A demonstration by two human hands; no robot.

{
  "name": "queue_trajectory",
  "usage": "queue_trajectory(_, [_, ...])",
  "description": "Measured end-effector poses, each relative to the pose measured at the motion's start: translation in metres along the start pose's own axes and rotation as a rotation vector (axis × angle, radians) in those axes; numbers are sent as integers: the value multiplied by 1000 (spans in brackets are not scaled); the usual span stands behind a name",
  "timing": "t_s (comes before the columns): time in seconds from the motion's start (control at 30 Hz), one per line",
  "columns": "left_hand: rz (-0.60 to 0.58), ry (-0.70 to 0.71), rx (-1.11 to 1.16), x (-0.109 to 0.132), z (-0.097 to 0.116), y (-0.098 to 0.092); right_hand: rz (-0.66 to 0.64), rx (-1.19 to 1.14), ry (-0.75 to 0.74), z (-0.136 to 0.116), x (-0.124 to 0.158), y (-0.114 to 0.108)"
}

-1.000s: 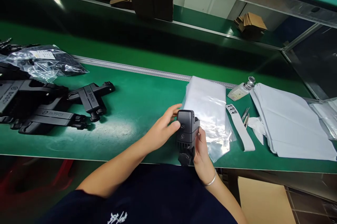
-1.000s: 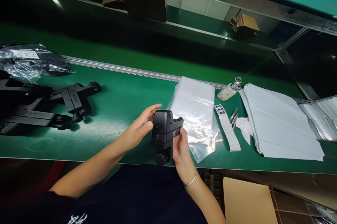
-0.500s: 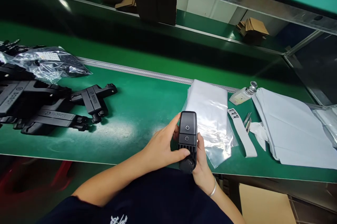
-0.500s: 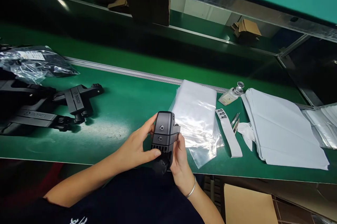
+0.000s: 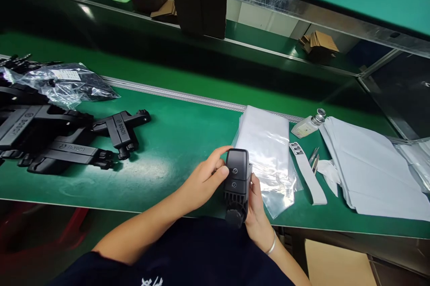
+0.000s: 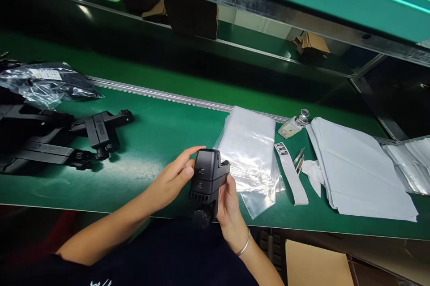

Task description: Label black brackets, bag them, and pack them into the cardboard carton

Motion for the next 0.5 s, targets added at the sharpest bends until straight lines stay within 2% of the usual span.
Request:
queue_trajectory(0.07, [-30,18,-56,0,-2,-6,85,-136,-5,3,-10,-6])
queue_trajectory(0.13, [-48,2,-133,1,-8,-14,114,-196,-92,-6,-13,-15])
queue_trajectory(0.23, [-43,-17,-187,4,-19,-25,76,-170,-251,-31,-4,-24])
queue_trajectory(0.3, [-25,0,-186,7,-22,-29,16,-120,-267,-39,0,-24])
queue_trajectory(0.5, [-19,4,-197,11,-22,-29,-15,-103,-268,-24,-10,-28])
Point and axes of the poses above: each hand's wrist, its own x-axis away from the middle knuckle, its own y-axis out of the palm, z = x × y, the point moved 8 cm from there along -x, towards the middle knuckle, and after that the axes turned 15 degrees about z, right-handed, at the moved point
